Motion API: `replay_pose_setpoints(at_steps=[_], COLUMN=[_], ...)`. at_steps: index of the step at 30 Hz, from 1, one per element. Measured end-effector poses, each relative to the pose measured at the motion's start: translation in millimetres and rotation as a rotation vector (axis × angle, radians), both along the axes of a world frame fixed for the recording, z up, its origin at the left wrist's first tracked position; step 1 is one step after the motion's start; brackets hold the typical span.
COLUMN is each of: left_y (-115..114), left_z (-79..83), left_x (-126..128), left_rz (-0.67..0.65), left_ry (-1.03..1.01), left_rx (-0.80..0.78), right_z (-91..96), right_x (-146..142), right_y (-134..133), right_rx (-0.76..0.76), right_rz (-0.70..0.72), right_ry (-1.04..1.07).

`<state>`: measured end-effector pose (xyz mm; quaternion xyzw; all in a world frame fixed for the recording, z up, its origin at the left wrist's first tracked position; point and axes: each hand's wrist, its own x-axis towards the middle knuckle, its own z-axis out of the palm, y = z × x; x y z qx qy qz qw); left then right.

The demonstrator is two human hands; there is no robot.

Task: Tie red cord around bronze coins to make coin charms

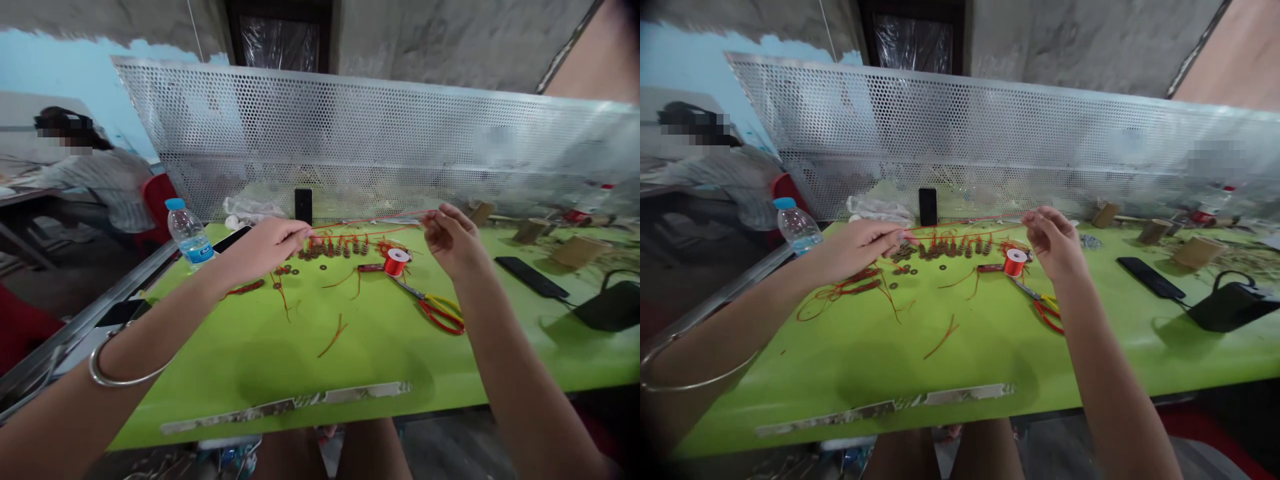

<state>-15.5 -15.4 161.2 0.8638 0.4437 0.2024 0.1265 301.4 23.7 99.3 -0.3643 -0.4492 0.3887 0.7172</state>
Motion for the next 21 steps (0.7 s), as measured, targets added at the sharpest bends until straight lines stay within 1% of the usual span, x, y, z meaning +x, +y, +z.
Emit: replay_pose_setpoints(at_steps=[2,5,7,8,9,10,11,13,15,16,17,18,19,21], left_y=[-3.7,-10.1,-13.5,-14.3,-14.4,-13.7,-12.4,-8.3,-3.5,-1.3,0.6,2.0,3.0,3.1], left_z=[7.1,22.3,25.7,22.6,15.5,4.6,-9.6,-43.5,-75.6,-87.9,-96.8,-102.1,-104.0,-100.6], left_x=[-0.8,-1.9,-1.5,-0.6,0.5,1.6,2.5,1.6,-4.6,-9.8,-16.0,-22.8,-29.6,-41.5], left_rz=[0.032,0.075,0.102,0.097,0.080,0.044,-0.007,-0.041,-0.045,-0.033,-0.013,0.007,0.026,0.055], left_ry=[0.059,0.111,0.132,0.140,0.144,0.148,0.156,0.140,0.142,0.134,0.125,0.119,0.110,0.096], left_rx=[0.066,0.213,0.261,0.240,0.188,0.103,-0.005,-0.180,-0.226,-0.234,-0.239,-0.246,-0.255,-0.276], right_z=[-4.1,-8.8,-15.0,-19.7,-25.6,-32.6,-40.6,-58.7,-77.2,-85.7,-93.2,-99.8,-105.1,-112.4], right_x=[7.7,29.8,47.2,55.2,62.3,68.6,73.9,82.5,89.1,91.8,94.0,95.8,97.1,98.7], right_y=[-5.0,-13.9,-21.1,-25.1,-29.2,-33.2,-37.0,-43.5,-47.7,-49.1,-50.2,-51.0,-51.8,-53.3], right_rx=[0.029,0.039,-0.035,-0.081,-0.125,-0.175,-0.231,-0.369,-0.486,-0.524,-0.546,-0.562,-0.575,-0.594], right_rz=[-0.035,-0.110,-0.170,-0.178,-0.175,-0.160,-0.138,-0.088,-0.052,-0.045,-0.041,-0.040,-0.038,-0.031], right_ry=[0.010,0.031,-0.025,-0.057,-0.088,-0.124,-0.167,-0.300,-0.443,-0.501,-0.539,-0.565,-0.581,-0.587])
